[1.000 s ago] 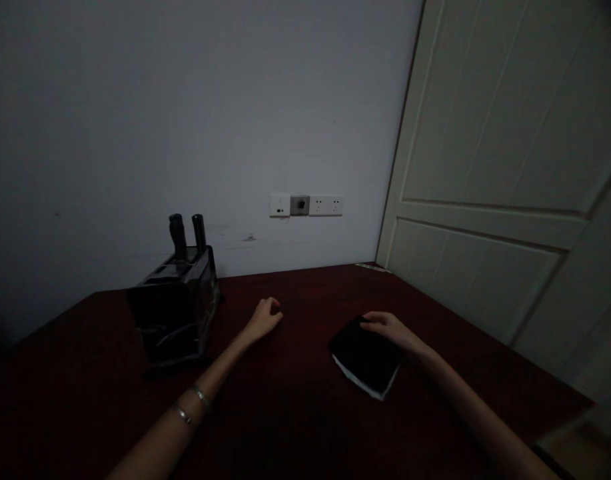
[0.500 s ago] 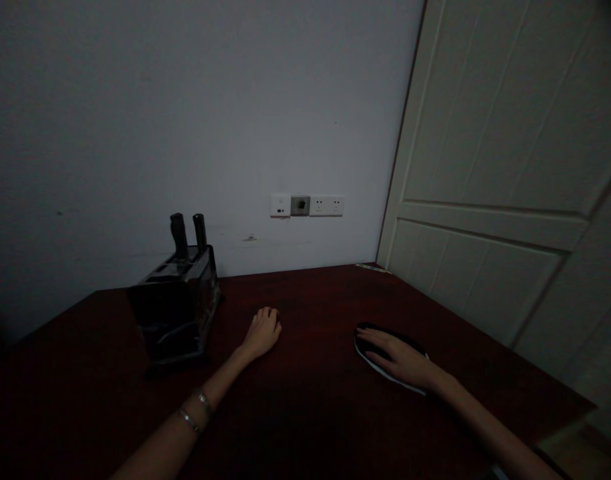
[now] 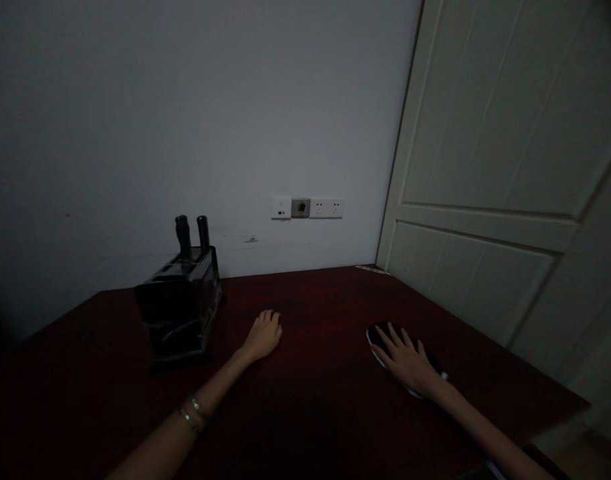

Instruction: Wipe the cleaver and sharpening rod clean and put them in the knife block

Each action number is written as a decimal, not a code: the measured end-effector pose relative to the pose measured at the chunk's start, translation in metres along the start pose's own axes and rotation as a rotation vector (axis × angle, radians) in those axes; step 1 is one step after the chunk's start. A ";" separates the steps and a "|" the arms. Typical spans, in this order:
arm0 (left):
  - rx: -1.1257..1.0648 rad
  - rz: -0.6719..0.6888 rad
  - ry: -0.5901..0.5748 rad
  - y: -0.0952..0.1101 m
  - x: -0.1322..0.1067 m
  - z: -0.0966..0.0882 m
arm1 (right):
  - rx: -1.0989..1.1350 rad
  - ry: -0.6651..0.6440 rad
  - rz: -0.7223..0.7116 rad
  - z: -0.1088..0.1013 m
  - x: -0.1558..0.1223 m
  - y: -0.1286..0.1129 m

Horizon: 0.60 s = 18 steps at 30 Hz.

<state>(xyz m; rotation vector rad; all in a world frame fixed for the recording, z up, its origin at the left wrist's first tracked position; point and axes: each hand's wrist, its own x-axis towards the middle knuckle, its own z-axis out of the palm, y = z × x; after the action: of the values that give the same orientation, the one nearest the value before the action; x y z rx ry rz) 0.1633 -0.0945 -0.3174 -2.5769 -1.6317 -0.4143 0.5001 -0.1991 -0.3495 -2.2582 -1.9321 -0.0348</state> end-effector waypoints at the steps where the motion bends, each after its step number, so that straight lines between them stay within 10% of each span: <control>1: -0.005 0.004 -0.003 0.000 -0.001 0.000 | -0.007 -0.008 0.014 -0.001 0.000 -0.001; 12: -0.134 0.049 -0.061 0.010 -0.016 -0.024 | 0.088 0.237 0.011 -0.022 -0.006 -0.020; 18: -0.266 0.365 0.031 0.035 -0.066 -0.107 | 0.561 0.279 -0.245 -0.070 0.028 -0.086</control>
<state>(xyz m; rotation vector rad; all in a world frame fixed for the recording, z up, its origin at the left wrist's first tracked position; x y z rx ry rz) 0.1470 -0.1887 -0.2288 -2.9586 -1.1227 -0.6738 0.4261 -0.1694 -0.2676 -1.5661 -1.7758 0.1361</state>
